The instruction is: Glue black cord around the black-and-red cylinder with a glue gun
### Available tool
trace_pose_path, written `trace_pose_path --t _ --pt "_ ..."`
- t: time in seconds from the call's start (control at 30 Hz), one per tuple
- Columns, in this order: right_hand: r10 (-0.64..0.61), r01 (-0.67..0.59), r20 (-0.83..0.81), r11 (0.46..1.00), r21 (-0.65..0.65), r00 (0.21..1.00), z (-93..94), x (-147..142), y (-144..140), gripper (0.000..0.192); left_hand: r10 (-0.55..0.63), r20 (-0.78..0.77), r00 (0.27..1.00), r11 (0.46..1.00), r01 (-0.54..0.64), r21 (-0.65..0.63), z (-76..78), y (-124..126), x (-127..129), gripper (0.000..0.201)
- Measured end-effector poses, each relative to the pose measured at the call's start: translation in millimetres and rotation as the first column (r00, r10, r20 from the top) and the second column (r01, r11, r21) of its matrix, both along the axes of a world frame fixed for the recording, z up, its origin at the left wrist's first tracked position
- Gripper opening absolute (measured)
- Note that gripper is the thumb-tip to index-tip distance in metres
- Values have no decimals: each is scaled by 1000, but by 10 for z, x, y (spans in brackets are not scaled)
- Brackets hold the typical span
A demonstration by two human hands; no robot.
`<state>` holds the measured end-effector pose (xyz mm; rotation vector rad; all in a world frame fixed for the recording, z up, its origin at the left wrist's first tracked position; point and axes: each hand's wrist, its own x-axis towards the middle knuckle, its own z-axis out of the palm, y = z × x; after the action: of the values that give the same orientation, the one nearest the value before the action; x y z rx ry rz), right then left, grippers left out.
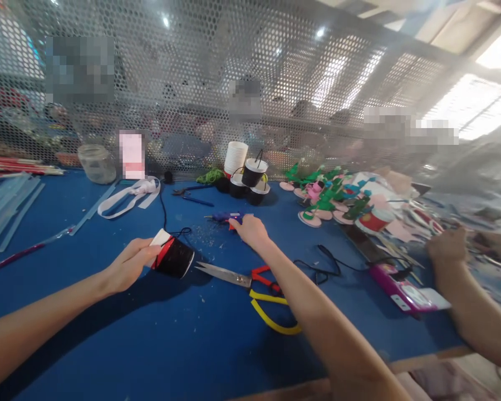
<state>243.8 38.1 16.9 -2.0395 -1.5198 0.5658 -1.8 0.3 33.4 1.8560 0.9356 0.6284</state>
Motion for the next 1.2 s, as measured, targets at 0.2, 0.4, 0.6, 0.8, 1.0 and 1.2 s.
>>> trace_pose_path --t 0.2,0.4,0.6,0.8,1.0,1.2 --pt "285 -284 -28 958 38 958 262 -447 -308 39 -39 -26 999 997 40 69 28 -27 5 27" --pt "413 -509 -615 860 21 672 252 -800 -458 52 -105 -61 993 986 112 126 50 -60 0 27" --pt "257 -442 -943 886 141 214 153 -864 -401 26 -150 -74 986 980 158 122 64 -81 9 26" --pt "295 -247 -901 943 222 318 177 -838 -425 10 -67 -14 998 994 65 -87 43 -52 45 25" --pt "364 -123 -785 928 351 501 290 -766 -508 10 3 35 999 963 6 -271 45 -17 67 24" --pt "380 -88 -656 897 432 652 304 -741 -542 12 4 14 1000 959 0 -283 25 -13 79 25"
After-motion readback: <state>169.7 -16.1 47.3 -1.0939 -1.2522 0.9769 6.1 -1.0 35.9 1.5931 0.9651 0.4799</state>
